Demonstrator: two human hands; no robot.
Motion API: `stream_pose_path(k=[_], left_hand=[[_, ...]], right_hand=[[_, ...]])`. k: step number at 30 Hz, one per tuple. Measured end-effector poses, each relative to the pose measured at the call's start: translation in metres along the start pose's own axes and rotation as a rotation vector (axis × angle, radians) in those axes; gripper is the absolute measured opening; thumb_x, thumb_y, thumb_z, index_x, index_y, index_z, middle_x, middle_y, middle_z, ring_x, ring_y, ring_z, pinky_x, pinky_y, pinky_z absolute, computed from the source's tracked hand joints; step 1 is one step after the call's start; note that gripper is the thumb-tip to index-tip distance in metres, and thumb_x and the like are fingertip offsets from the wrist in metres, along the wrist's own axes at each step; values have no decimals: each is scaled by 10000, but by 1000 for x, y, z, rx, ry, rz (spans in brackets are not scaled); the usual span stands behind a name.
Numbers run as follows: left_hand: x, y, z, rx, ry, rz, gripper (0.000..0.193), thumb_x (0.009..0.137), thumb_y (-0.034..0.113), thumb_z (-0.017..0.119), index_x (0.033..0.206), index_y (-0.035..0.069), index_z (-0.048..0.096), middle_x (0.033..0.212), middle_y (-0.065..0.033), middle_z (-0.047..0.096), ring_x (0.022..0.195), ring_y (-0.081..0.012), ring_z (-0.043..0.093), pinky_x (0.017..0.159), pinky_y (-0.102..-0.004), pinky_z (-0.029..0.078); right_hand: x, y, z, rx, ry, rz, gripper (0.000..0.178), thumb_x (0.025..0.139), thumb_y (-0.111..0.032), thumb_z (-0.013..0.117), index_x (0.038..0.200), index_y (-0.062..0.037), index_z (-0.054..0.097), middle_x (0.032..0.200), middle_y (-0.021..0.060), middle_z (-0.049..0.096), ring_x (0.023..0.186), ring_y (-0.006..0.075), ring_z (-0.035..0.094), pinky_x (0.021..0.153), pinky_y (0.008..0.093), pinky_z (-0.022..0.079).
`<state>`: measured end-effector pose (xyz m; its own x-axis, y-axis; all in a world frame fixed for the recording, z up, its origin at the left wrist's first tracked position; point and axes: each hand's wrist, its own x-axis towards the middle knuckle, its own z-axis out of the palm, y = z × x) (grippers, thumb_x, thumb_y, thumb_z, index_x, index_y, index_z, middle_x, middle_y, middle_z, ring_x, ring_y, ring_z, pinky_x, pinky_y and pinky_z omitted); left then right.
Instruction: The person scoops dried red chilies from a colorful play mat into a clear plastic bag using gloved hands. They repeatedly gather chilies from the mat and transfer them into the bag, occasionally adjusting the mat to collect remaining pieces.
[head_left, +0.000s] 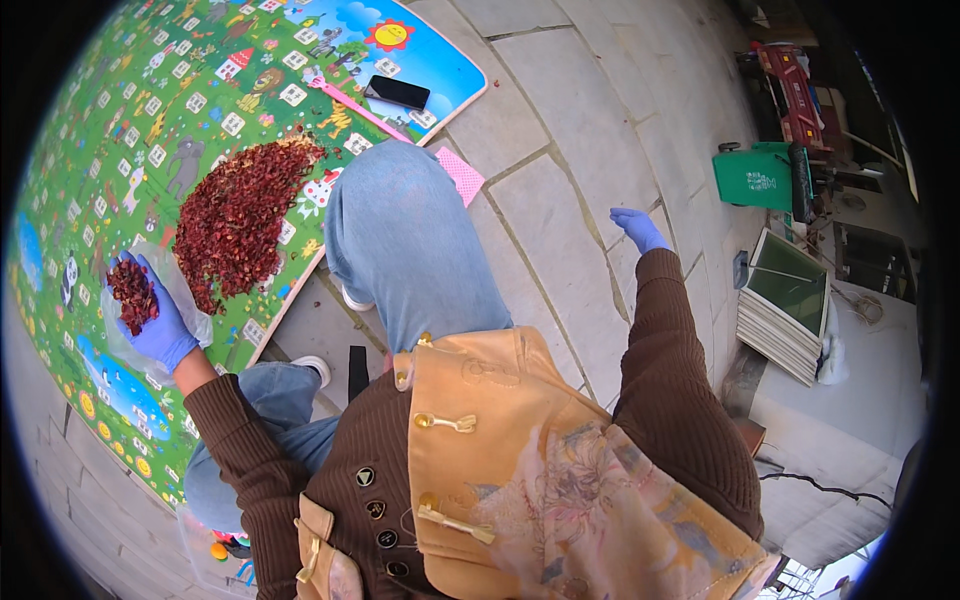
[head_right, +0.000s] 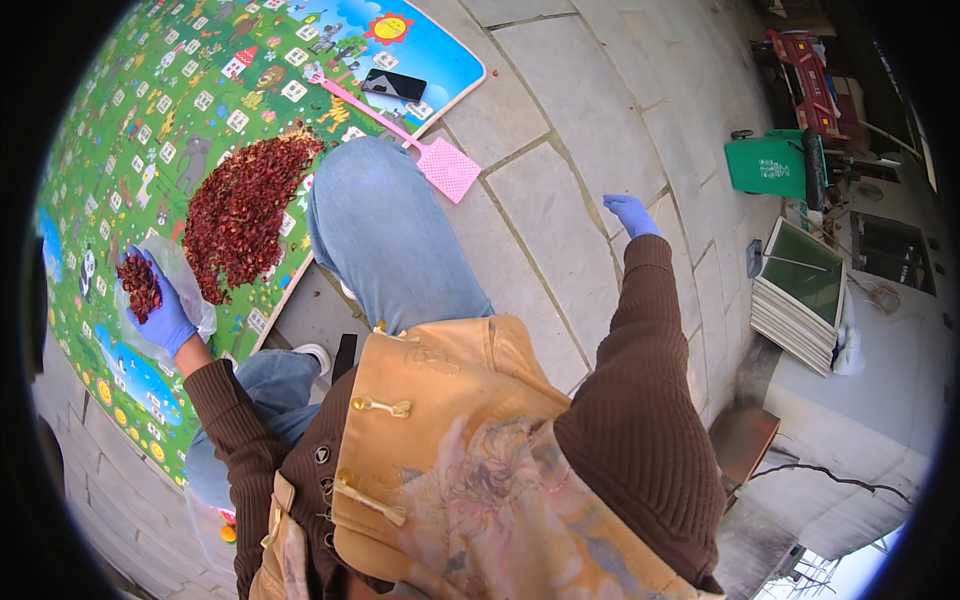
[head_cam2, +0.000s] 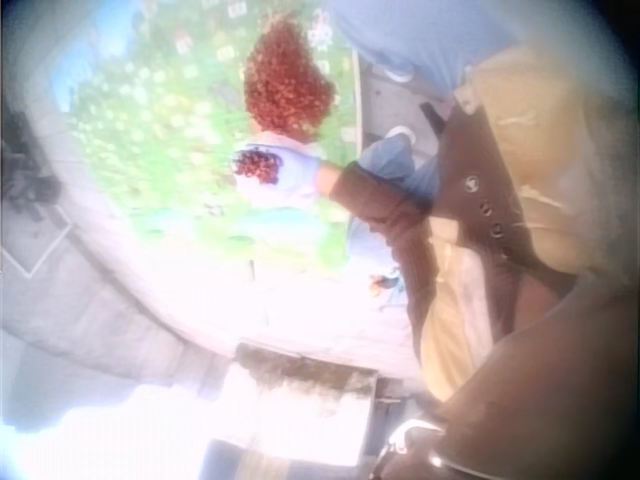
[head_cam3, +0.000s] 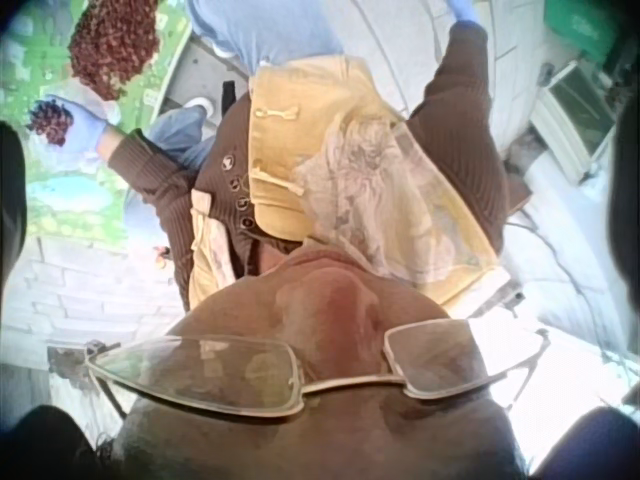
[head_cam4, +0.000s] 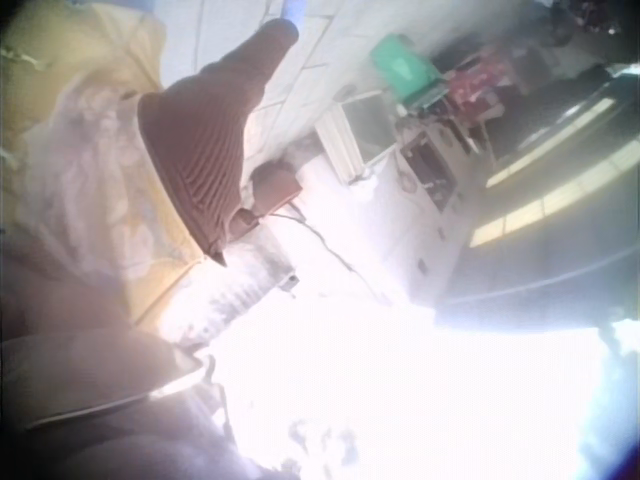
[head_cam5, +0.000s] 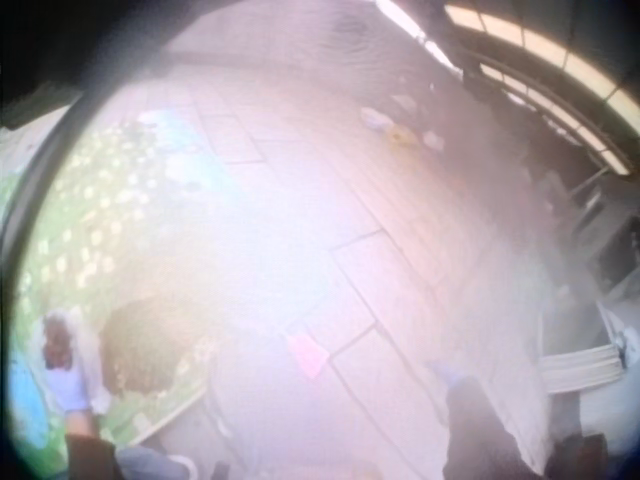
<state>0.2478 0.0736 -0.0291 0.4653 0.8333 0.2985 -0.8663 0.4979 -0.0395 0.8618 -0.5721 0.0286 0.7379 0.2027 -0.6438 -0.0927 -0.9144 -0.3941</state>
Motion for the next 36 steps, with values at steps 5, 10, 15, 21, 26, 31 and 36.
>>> stream_pose_path(k=[5,10,15,21,26,31,36], left_hand=[[-2,-17,13,79,-38,7,625,1025,379,282,1555,49,300,1622,-176,280,1506,-373,227,1244,-546,167],[-5,-24,25,109,312,191,610,1026,435,318,1527,96,394,1583,-181,366,1460,-378,339,1213,-550,249],[-2,-32,35,16,390,214,618,1026,456,355,1539,113,377,1564,-173,397,1430,-362,390,1193,-513,309],[3,-37,44,259,418,192,692,1014,482,419,1564,79,301,1588,-194,349,1462,-341,347,1217,-487,266],[-1,-24,24,292,478,206,741,995,459,485,1570,45,270,1588,-217,339,1488,-339,303,1233,-490,227],[-1,1,-4,-56,438,374,579,1040,413,326,1542,129,374,1583,-160,379,1477,-355,330,1211,-548,248],[-1,5,-17,-83,396,377,577,1043,417,294,1537,131,384,1570,-151,406,1478,-347,332,1211,-549,242]], right_hand=[[-44,-163,47,518,-125,-267,451,1056,-277,465,1374,28,563,1333,154,635,1242,218,606,1076,328,449],[-135,-372,145,469,-166,-1086,608,1097,-420,295,1417,55,498,1383,202,584,1306,273,553,1156,405,378],[-215,-505,341,766,-722,-1226,639,1112,-420,202,1453,69,430,1468,212,496,1406,293,443,1224,419,260],[-225,-511,545,1168,-1183,-308,630,1080,-508,237,1562,-112,322,1591,115,364,1464,289,345,1234,469,217],[-205,-494,595,1508,-1412,-116,598,1081,-492,258,1544,-127,358,1558,134,412,1432,299,392,1212,464,279],[-188,-499,600,1638,-1436,-78,587,1084,-462,253,1563,-129,315,1577,168,373,1464,354,331,1215,521,257],[-183,-502,599,1675,-1486,-53,568,1076,-415,283,1566,-128,299,1605,146,330,1492,358,279,1225,528,234]])
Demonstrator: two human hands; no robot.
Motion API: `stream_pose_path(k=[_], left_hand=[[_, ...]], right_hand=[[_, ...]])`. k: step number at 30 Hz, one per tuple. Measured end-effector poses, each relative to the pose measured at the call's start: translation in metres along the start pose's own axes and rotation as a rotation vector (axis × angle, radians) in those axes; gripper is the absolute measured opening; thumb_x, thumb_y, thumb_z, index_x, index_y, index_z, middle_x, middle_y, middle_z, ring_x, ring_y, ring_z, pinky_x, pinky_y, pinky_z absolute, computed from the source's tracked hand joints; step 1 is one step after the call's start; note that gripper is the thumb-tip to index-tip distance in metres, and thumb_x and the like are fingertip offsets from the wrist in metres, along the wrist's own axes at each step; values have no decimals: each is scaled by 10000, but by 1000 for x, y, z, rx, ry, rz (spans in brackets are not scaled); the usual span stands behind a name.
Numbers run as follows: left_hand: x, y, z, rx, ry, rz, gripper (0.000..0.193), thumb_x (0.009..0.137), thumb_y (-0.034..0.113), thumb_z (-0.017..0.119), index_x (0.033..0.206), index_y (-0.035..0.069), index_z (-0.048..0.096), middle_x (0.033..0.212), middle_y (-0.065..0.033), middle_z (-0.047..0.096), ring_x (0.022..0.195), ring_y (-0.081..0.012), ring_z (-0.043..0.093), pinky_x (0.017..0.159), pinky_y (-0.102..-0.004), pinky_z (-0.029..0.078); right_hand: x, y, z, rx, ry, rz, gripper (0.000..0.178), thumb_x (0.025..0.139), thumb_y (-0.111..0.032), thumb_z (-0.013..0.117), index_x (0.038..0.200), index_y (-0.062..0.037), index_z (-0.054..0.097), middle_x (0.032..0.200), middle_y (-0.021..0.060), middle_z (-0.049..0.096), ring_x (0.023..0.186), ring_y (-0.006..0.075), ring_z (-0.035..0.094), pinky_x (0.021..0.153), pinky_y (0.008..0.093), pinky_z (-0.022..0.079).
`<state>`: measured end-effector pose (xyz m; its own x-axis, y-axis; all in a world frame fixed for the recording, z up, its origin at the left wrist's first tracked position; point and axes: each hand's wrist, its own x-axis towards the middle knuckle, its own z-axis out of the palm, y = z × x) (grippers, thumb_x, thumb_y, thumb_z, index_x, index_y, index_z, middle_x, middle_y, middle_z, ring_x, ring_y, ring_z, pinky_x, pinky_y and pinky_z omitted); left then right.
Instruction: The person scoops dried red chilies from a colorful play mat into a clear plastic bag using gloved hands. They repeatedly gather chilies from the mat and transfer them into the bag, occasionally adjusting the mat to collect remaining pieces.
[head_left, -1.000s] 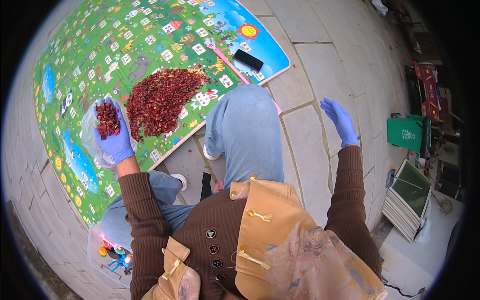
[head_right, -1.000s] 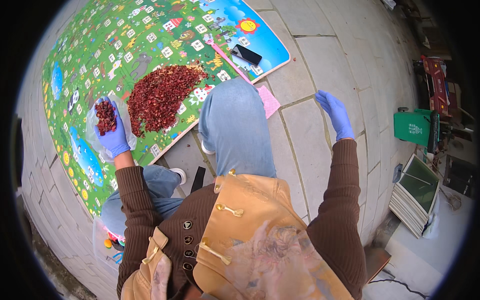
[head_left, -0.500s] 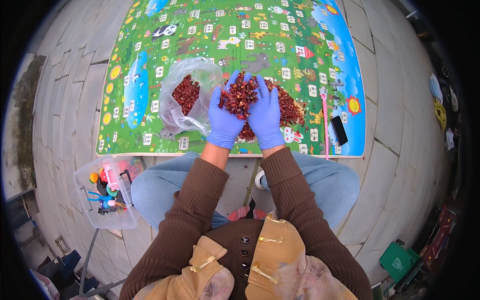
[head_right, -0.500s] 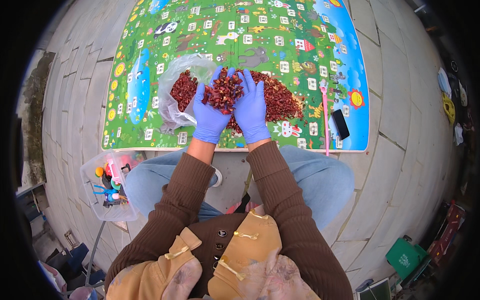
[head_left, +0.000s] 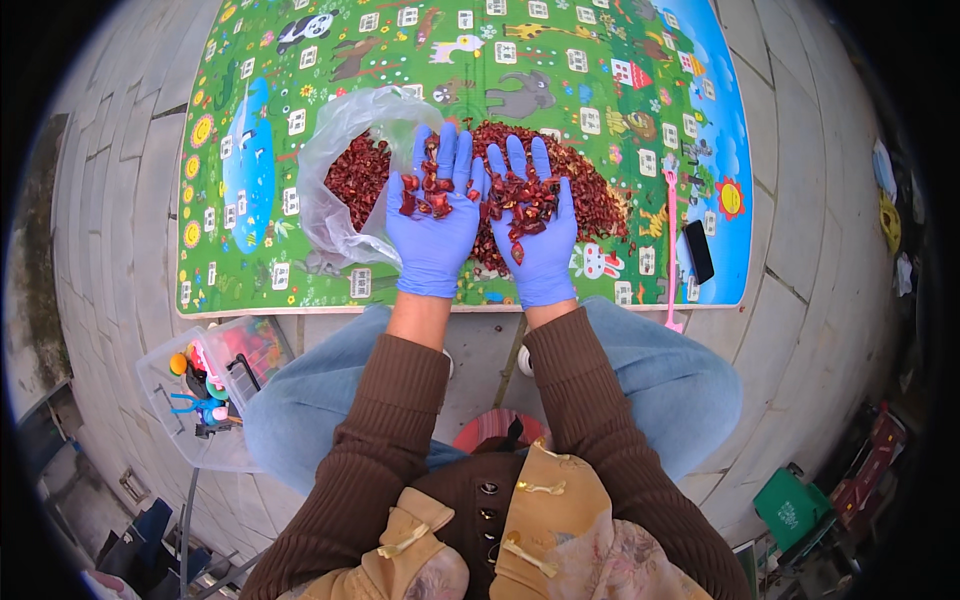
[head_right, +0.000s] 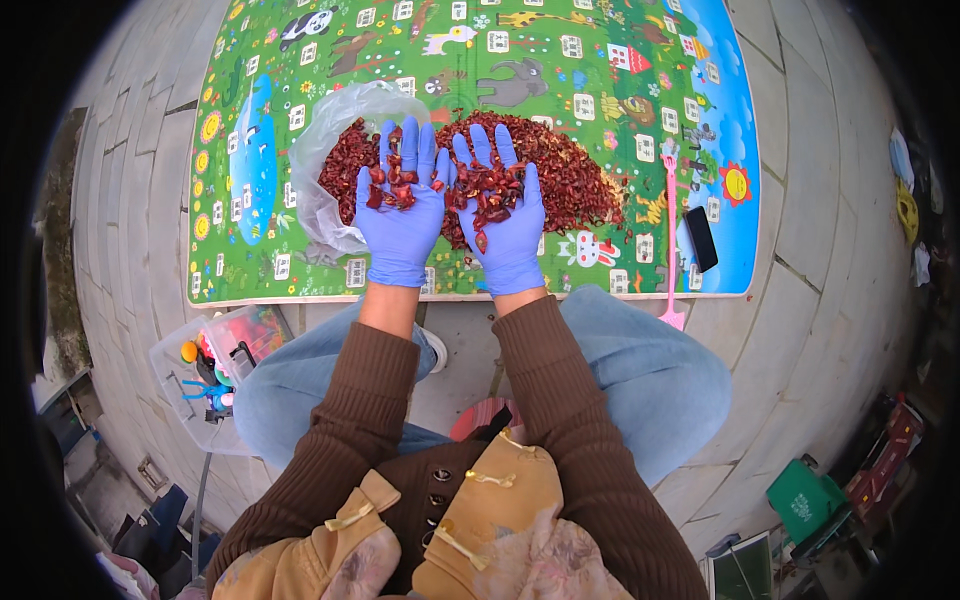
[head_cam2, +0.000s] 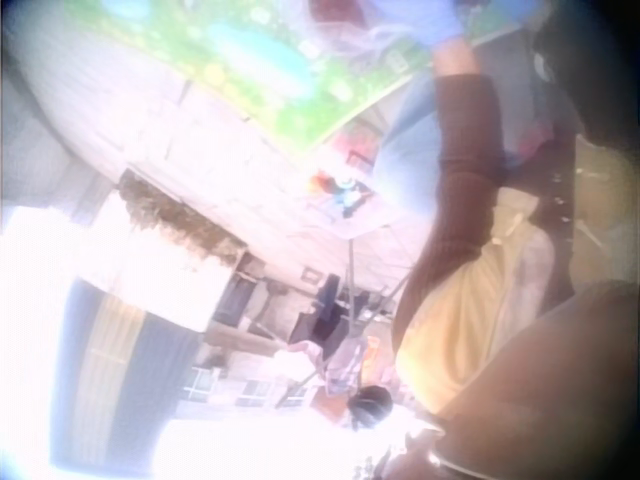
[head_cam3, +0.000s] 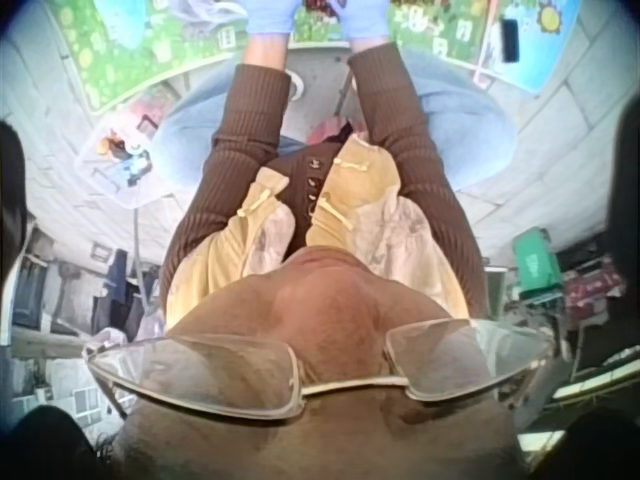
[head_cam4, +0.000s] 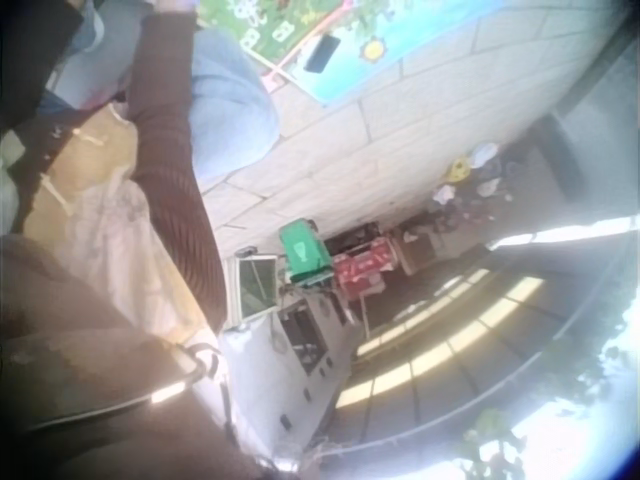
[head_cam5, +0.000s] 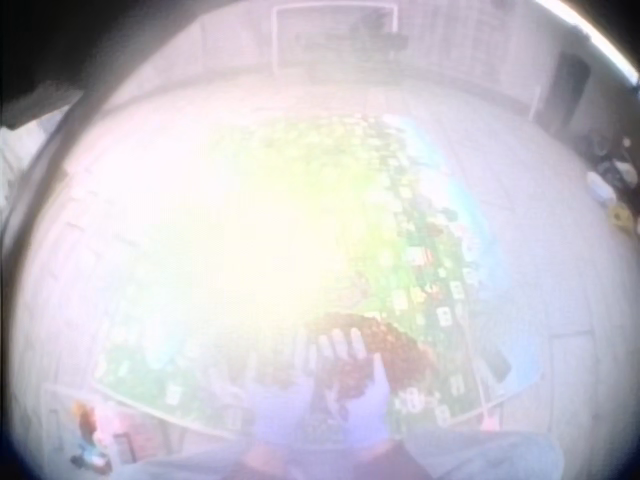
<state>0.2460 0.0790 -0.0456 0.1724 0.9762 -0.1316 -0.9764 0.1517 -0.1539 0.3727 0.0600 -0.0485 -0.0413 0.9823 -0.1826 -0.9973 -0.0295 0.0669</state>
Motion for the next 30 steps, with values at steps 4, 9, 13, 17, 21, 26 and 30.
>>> stream_pose_path(k=[4,9,13,17,21,26,30], left_hand=[[-2,0,0,2,31,13,571,1039,413,310,1523,125,405,1561,-154,420,1480,-347,327,1213,-552,237],[6,2,-5,60,96,11,527,1004,320,414,1467,73,467,1507,-190,470,1433,-352,398,1177,-528,323],[67,46,2,381,379,-27,399,978,170,455,1326,0,550,1298,-233,599,1164,-334,617,920,-415,557],[109,138,30,956,555,-250,354,990,164,464,1241,-46,600,1107,-202,692,995,-288,678,823,-337,593],[98,187,28,1558,915,-368,401,962,312,606,1251,35,588,1232,-151,641,1088,-285,627,912,-437,545],[55,224,-14,2319,770,-155,576,948,403,638,1373,31,524,1436,-169,534,1346,-360,475,1083,-460,412],[28,218,-20,2682,356,67,583,964,413,593,1391,23,520,1408,-212,534,1340,-396,461,1133,-480,344]], right_hand=[[1,0,2,8,-25,9,590,1076,-433,269,1559,-96,305,1600,167,334,1486,359,291,1231,527,218],[1,-2,0,-130,81,-4,576,1075,-399,318,1550,-74,310,1600,179,325,1479,356,308,1225,514,244],[21,14,-8,-232,89,18,547,1067,-342,357,1528,-49,338,1584,190,336,1477,352,313,1206,529,280],[68,72,-23,-356,171,227,540,1057,-367,398,1512,-76,380,1567,181,362,1430,343,382,1153,565,334],[105,124,-41,-527,253,325,574,1040,-387,467,1511,-71,374,1547,179,375,1400,338,406,1109,540,376],[76,72,-67,-740,345,391,567,1053,-306,457,1528,-24,330,1540,205,377,1414,312,407,1114,444,409],[42,1,-90,-1149,344,271,506,1054,-283,432,1439,45,450,1416,195,540,1233,297,596,1050,393,458]])
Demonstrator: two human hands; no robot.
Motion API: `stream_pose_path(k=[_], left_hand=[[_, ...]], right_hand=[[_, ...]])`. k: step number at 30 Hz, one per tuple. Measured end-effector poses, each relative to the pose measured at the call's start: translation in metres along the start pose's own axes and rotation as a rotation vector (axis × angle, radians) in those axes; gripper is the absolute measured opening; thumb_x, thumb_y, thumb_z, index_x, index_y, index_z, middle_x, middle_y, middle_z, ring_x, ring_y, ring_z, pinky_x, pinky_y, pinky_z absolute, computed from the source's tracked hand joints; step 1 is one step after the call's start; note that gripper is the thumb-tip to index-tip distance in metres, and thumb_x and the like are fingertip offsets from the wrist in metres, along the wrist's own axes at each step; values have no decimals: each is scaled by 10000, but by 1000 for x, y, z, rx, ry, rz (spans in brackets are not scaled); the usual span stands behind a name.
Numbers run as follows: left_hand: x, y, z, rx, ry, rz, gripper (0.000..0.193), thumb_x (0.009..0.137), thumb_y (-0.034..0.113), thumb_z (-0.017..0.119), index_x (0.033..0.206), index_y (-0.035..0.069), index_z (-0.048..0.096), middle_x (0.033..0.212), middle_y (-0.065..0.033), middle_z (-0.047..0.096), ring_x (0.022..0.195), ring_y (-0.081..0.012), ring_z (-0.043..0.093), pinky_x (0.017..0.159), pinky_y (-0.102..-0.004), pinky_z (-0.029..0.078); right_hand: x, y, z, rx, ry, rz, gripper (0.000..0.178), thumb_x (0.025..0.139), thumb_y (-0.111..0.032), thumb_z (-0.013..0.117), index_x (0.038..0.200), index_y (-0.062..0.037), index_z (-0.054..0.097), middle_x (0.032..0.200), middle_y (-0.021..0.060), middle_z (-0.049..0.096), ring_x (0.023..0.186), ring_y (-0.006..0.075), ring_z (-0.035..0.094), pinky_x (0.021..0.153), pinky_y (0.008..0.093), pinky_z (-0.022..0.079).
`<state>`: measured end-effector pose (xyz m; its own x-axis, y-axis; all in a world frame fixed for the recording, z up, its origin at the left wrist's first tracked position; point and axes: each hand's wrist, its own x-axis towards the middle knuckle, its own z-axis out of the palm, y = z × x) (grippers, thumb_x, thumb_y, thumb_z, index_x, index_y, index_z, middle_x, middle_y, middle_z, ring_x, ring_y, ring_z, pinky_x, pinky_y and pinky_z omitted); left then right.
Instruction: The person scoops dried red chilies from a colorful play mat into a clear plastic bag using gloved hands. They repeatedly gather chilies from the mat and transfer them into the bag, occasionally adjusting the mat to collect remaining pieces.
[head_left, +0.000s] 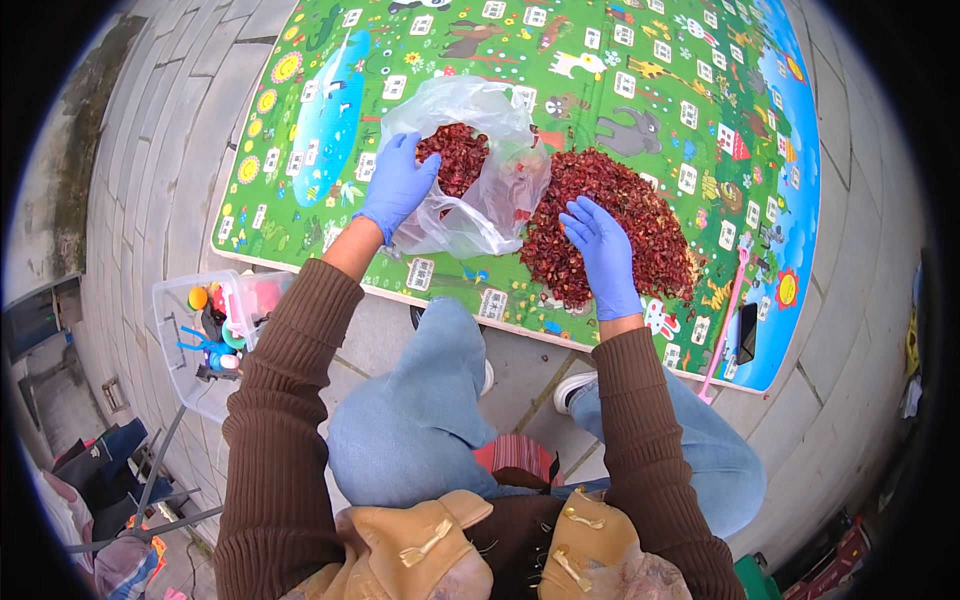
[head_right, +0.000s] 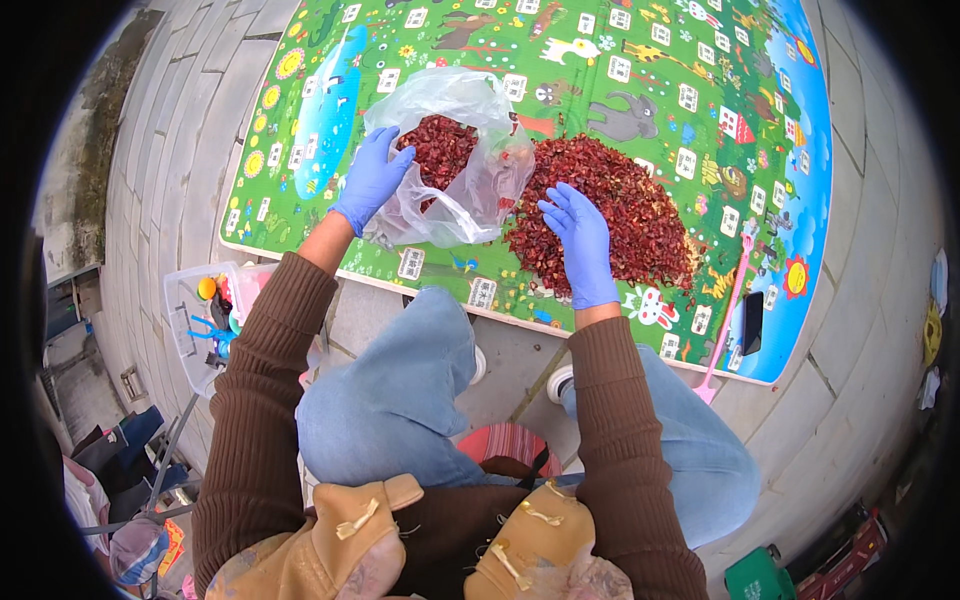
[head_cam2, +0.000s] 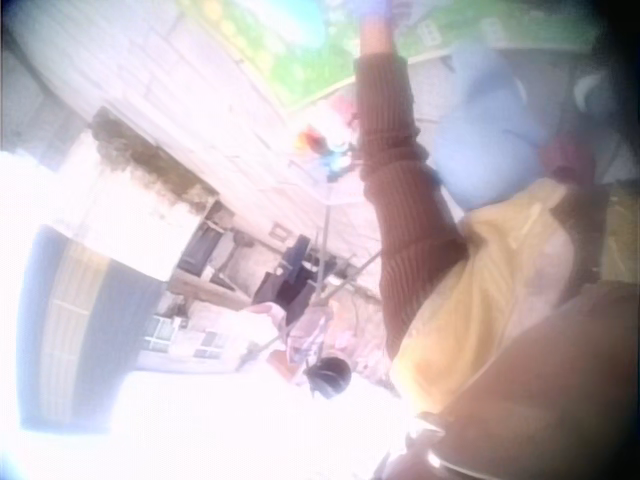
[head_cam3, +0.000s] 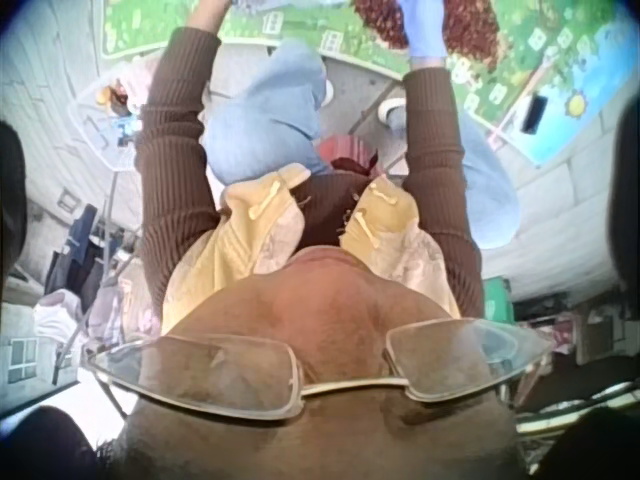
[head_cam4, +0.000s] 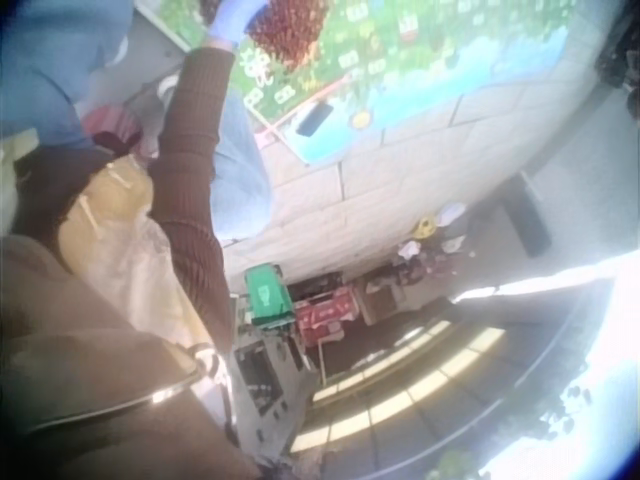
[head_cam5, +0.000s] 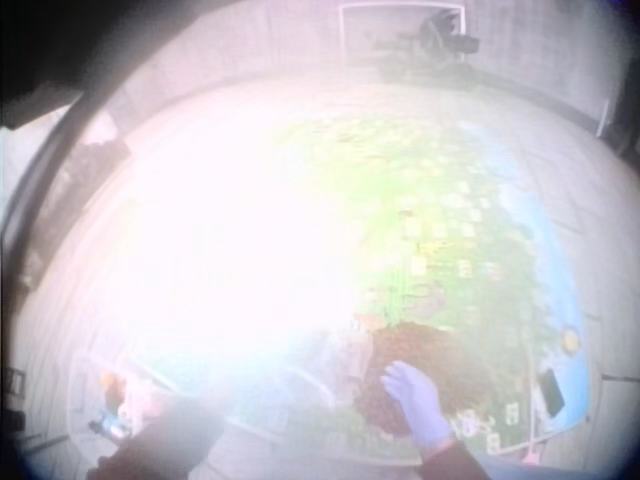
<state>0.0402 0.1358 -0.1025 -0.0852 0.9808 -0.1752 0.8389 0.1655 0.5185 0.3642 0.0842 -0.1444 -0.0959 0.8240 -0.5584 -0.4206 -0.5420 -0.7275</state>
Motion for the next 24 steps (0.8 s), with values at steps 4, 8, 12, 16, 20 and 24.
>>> stream_pose_path(k=[4,8,12,16,20,24], left_hand=[[-57,44,27,529,-266,459,446,977,429,534,1123,30,672,986,-190,685,1038,-350,630,1111,-520,338],[-79,70,25,691,-636,484,419,966,387,541,744,71,702,642,-116,655,777,-308,660,1068,-509,372],[-94,87,5,479,-747,567,414,954,389,562,735,60,689,601,-114,631,759,-333,663,943,-457,489],[-105,100,29,17,-1294,580,416,963,423,571,1094,44,685,837,-206,680,934,-386,671,934,-463,508],[-100,81,98,-206,-1236,474,586,981,451,554,1431,79,491,1326,-286,529,1090,-400,645,997,-470,487],[-81,30,147,-8,-959,292,772,962,476,557,1559,63,295,1594,-352,154,1453,-466,291,1178,-461,298]], right_hand=[[-6,9,-50,-228,140,56,468,1057,-310,437,1387,5,541,1304,146,642,1135,223,647,980,332,481],[7,22,-76,-356,148,44,433,1055,-305,464,1354,-15,584,1271,126,662,1101,193,659,936,312,503],[27,43,-81,-388,176,-34,399,1054,-258,476,1357,-28,592,1259,107,672,1049,167,660,928,303,499],[49,53,-85,-775,300,-191,431,988,-205,595,1392,-56,571,1372,154,590,1188,222,597,1010,349,468],[88,32,-94,-1354,317,-396,700,878,-392,714,1508,-228,456,1560,201,371,1434,417,318,1135,536,338],[146,7,-75,-1629,215,-218,890,795,-640,701,1552,-341,343,1645,180,196,1455,535,186,1064,725,294]])
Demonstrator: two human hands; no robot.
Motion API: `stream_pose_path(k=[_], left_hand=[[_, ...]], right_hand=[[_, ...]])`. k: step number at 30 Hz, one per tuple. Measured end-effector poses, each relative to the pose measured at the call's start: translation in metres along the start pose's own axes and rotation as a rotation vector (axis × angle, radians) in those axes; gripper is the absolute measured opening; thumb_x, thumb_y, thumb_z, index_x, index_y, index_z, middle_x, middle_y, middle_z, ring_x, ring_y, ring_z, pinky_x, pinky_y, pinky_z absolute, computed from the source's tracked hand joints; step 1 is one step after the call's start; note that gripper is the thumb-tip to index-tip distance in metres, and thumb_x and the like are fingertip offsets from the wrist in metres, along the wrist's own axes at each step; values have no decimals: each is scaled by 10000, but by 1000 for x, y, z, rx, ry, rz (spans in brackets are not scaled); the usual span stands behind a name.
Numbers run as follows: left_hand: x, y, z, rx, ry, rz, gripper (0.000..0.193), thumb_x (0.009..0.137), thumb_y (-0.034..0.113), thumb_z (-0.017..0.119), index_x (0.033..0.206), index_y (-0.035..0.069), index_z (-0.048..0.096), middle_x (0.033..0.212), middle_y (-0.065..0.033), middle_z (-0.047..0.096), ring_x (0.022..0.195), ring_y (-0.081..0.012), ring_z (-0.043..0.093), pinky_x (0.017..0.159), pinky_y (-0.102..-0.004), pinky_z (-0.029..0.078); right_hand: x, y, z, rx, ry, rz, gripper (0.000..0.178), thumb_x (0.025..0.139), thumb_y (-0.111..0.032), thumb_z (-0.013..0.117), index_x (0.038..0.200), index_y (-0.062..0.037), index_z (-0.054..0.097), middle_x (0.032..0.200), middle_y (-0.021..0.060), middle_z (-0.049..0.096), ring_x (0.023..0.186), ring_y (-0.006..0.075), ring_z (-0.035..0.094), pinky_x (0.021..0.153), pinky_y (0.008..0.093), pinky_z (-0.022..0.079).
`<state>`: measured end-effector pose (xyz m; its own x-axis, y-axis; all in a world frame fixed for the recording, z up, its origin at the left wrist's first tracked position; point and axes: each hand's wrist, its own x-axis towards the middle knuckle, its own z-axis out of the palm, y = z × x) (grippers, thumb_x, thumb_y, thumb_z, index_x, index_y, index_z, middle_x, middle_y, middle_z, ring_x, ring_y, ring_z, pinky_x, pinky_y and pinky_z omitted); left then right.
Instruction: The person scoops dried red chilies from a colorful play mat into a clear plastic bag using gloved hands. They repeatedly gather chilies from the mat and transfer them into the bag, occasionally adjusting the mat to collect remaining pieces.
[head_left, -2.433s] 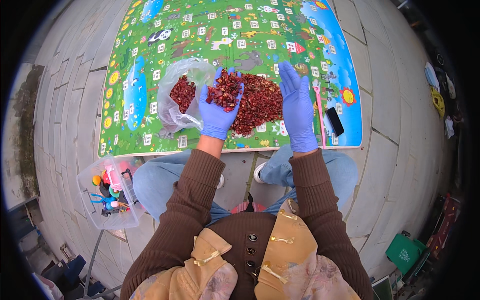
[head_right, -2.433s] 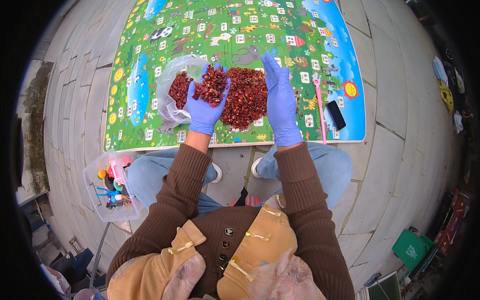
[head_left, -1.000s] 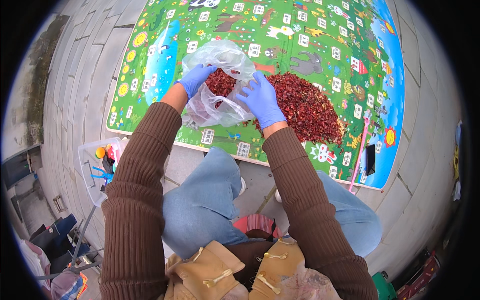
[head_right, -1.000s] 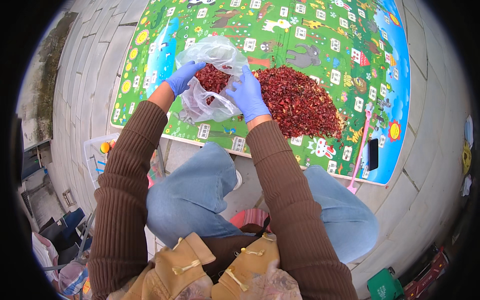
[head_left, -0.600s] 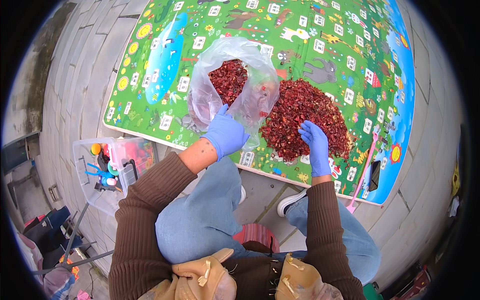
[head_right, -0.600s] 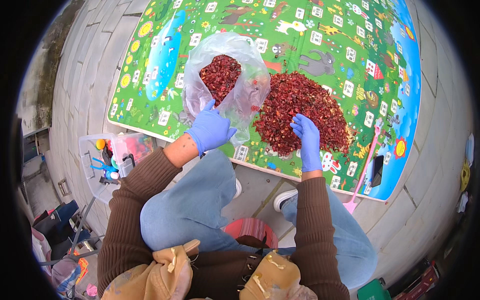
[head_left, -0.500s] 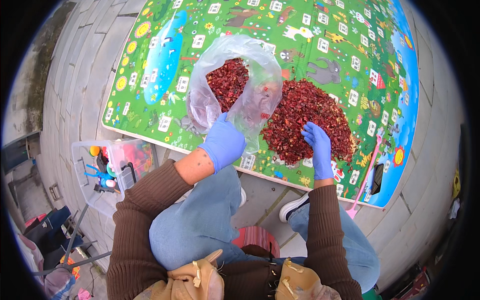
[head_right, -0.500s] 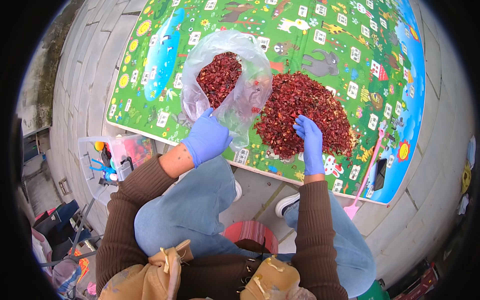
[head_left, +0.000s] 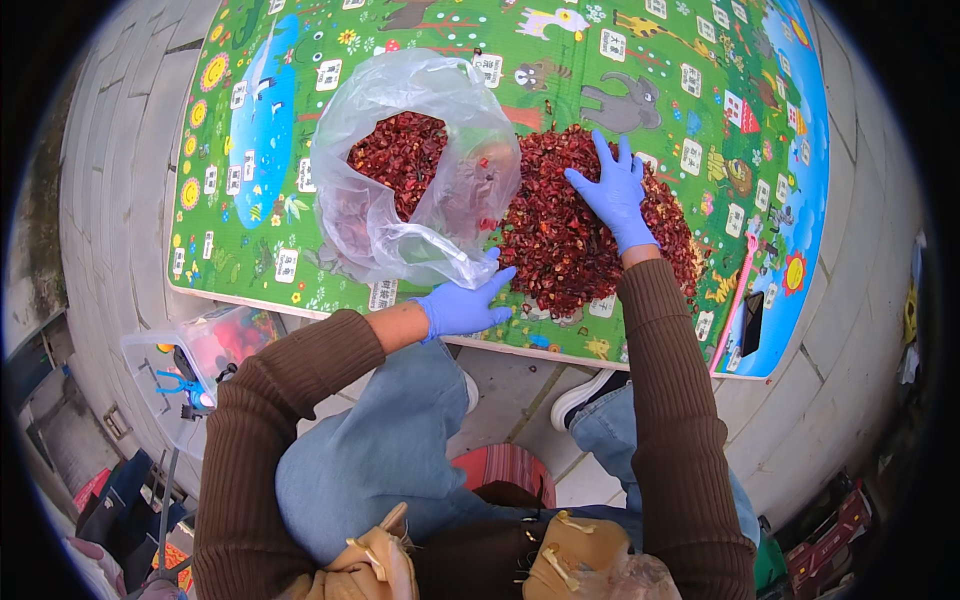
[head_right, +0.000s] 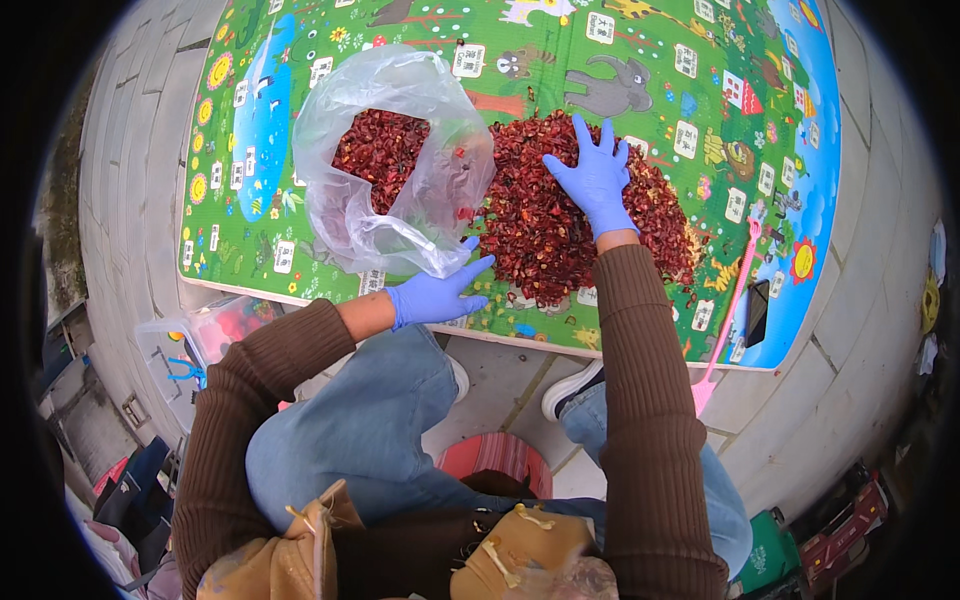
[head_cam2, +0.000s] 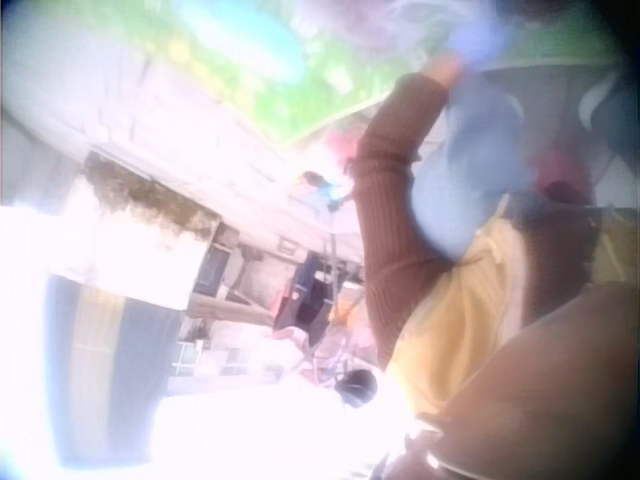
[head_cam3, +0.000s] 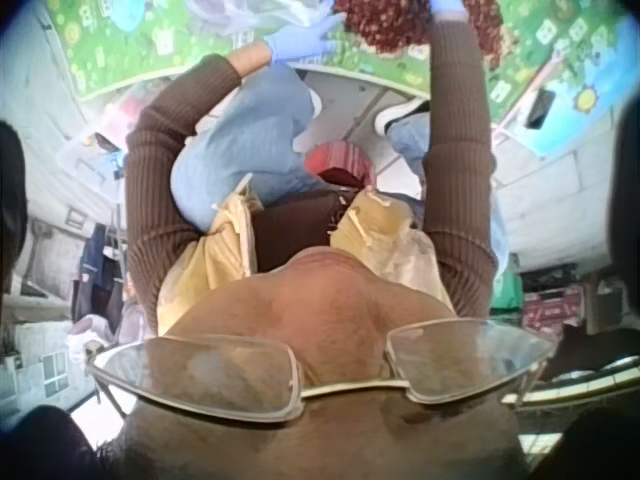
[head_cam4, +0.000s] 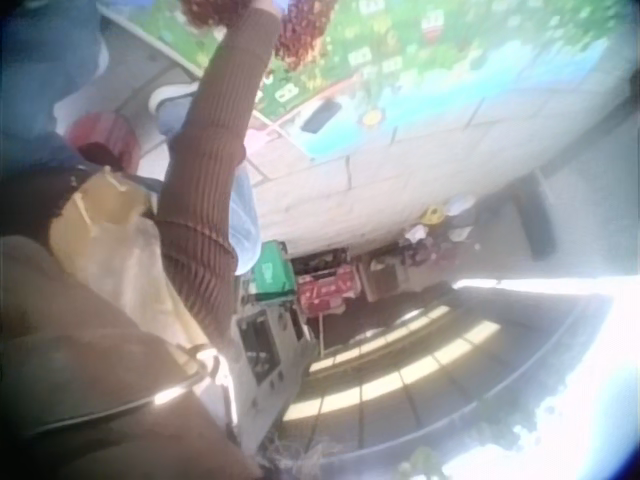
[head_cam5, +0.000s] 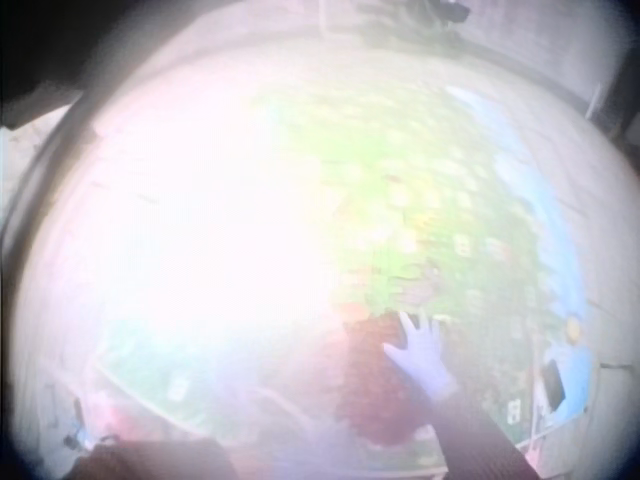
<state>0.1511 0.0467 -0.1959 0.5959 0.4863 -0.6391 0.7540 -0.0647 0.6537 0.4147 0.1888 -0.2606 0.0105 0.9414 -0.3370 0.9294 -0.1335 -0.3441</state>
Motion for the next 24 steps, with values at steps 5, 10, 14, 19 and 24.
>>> stream_pose_path(k=[5,10,14,19,24], left_hand=[[9,-48,-7,13,314,-60,793,965,438,585,1578,68,243,1602,-369,91,1512,-457,149,1227,-458,172],[1,-41,-10,-16,301,-38,721,996,418,566,1579,121,262,1627,-325,65,1518,-454,121,1227,-453,178],[-9,-25,-5,-258,162,-25,728,961,395,606,1522,16,338,1537,-324,340,1433,-441,353,1170,-462,314],[-23,0,6,-243,51,113,547,990,340,577,1421,13,499,1466,-252,471,1289,-418,519,1078,-446,444],[-24,19,-14,170,250,245,619,930,243,618,1476,26,425,1550,-211,378,1082,-356,646,896,-416,549]], right_hand=[[19,-53,12,-182,-111,-166,934,741,-738,696,1537,-392,351,1649,149,199,1465,522,195,1057,772,256],[-39,-62,29,-319,-102,-437,860,749,-693,713,1499,-381,429,1622,114,264,1473,460,204,1086,747,212],[-64,-20,16,0,224,-365,773,807,-539,756,1486,-291,481,1577,140,321,1444,407,270,1145,581,251],[-81,42,-5,298,421,-7,519,917,-181,704,1406,-94,552,1437,175,494,1337,326,468,1137,409,370],[-115,61,14,461,365,130,319,927,-175,662,1219,-48,664,1196,155,637,1130,315,592,1016,406,453]])
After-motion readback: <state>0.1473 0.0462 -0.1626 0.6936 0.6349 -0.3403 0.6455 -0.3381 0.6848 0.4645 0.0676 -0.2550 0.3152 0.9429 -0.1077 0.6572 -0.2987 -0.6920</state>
